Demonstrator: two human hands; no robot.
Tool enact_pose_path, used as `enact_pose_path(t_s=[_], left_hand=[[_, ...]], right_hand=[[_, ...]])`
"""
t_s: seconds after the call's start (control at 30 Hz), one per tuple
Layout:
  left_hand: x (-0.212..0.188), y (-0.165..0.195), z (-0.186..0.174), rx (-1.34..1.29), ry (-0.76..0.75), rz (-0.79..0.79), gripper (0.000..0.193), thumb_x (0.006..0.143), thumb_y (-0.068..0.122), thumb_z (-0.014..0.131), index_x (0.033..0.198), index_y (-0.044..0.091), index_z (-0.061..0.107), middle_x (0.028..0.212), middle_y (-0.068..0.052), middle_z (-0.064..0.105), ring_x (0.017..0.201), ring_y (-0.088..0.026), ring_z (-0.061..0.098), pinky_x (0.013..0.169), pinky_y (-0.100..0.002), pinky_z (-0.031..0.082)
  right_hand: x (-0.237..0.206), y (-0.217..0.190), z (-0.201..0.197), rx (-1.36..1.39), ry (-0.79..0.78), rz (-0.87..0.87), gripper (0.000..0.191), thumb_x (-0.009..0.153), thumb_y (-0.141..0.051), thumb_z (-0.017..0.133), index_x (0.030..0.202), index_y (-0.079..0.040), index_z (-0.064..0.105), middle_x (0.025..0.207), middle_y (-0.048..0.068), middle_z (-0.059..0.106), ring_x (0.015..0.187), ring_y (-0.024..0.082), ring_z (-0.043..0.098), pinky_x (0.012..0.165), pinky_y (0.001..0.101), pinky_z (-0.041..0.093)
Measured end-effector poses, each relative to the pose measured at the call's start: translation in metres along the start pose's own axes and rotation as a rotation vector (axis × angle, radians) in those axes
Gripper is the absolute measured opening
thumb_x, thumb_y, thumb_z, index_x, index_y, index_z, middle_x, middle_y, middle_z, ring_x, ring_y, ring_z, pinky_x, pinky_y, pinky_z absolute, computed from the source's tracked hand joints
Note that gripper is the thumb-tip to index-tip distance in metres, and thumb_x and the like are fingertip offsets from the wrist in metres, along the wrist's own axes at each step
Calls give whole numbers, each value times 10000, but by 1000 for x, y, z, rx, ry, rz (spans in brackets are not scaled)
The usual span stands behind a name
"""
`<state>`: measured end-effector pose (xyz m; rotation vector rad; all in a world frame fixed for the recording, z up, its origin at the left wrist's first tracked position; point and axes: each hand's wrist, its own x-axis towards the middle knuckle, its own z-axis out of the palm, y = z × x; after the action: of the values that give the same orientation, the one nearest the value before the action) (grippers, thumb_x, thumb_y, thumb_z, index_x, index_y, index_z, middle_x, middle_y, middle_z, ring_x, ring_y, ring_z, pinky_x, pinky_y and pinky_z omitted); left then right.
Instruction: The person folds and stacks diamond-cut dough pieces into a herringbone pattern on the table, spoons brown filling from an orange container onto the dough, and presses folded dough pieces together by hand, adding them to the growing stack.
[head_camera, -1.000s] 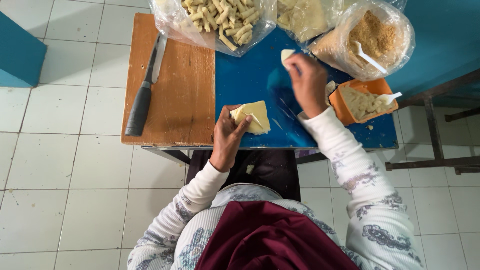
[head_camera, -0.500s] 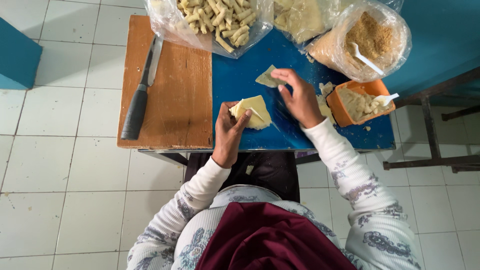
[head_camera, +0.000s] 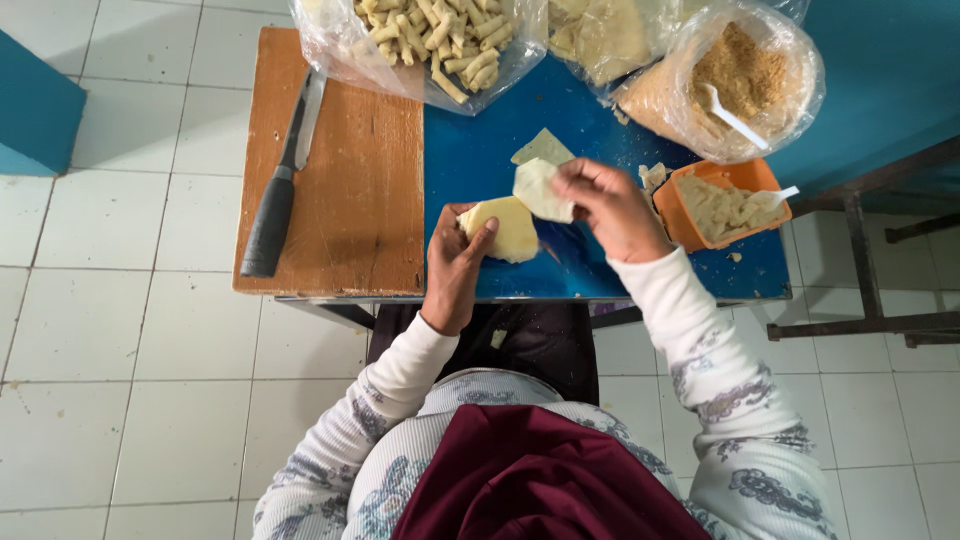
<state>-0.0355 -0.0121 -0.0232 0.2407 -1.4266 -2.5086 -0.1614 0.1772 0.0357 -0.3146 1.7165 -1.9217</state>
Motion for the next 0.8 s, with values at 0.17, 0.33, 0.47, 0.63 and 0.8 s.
enact_pose_path(t_s=[0.17, 0.33, 0.47, 0.63, 0.8], left_hand=[[-2, -1, -4, -24, -5, -5, 380, 1025, 266, 657, 1232, -10, 498, 1090, -115, 642, 966, -137, 639, 846, -301, 565], [-1, -3, -8, -92, 4, -69, 364, 1029, 291, 606, 1230, 11, 489, 1108, -123, 640, 989, -176, 664, 874, -348, 585], [-3, -1, -8, -141, 9, -87, 371, 1070, 310, 584, 1262, 4, 500, 1096, -125, 610, 1008, -185, 643, 915, -361, 565], [-3, 1, -6, -184, -4, -112, 369, 1056, 352, 539, 1234, 31, 499, 1156, -116, 640, 1053, -188, 666, 959, -354, 542], [-2, 0, -5, -223, -21, -86, 339, 1095, 378, 483, 1198, 57, 513, 1136, -112, 644, 1047, -191, 661, 967, -358, 540]], right_hand=[[30, -10, -18, -558, 299, -448, 85, 1007, -118, 693, 1062, -53, 700, 951, 27, 741, 823, 120, 678, 723, 266, 538], [35, 8, 1, -1183, 302, -817, 51, 971, -29, 720, 1019, -45, 710, 1003, 105, 740, 897, 288, 708, 760, 371, 544], [22, 16, 9, -1230, 261, -807, 71, 950, -26, 724, 1014, -55, 711, 1020, 91, 751, 891, 297, 715, 759, 377, 552], [13, 13, 12, -1197, 253, -766, 89, 948, -37, 737, 1033, -59, 723, 1047, 93, 756, 897, 288, 720, 765, 368, 558], [10, 16, 13, -1221, 242, -795, 106, 932, -47, 750, 1035, -67, 729, 1063, 94, 762, 948, 289, 729, 813, 371, 567]])
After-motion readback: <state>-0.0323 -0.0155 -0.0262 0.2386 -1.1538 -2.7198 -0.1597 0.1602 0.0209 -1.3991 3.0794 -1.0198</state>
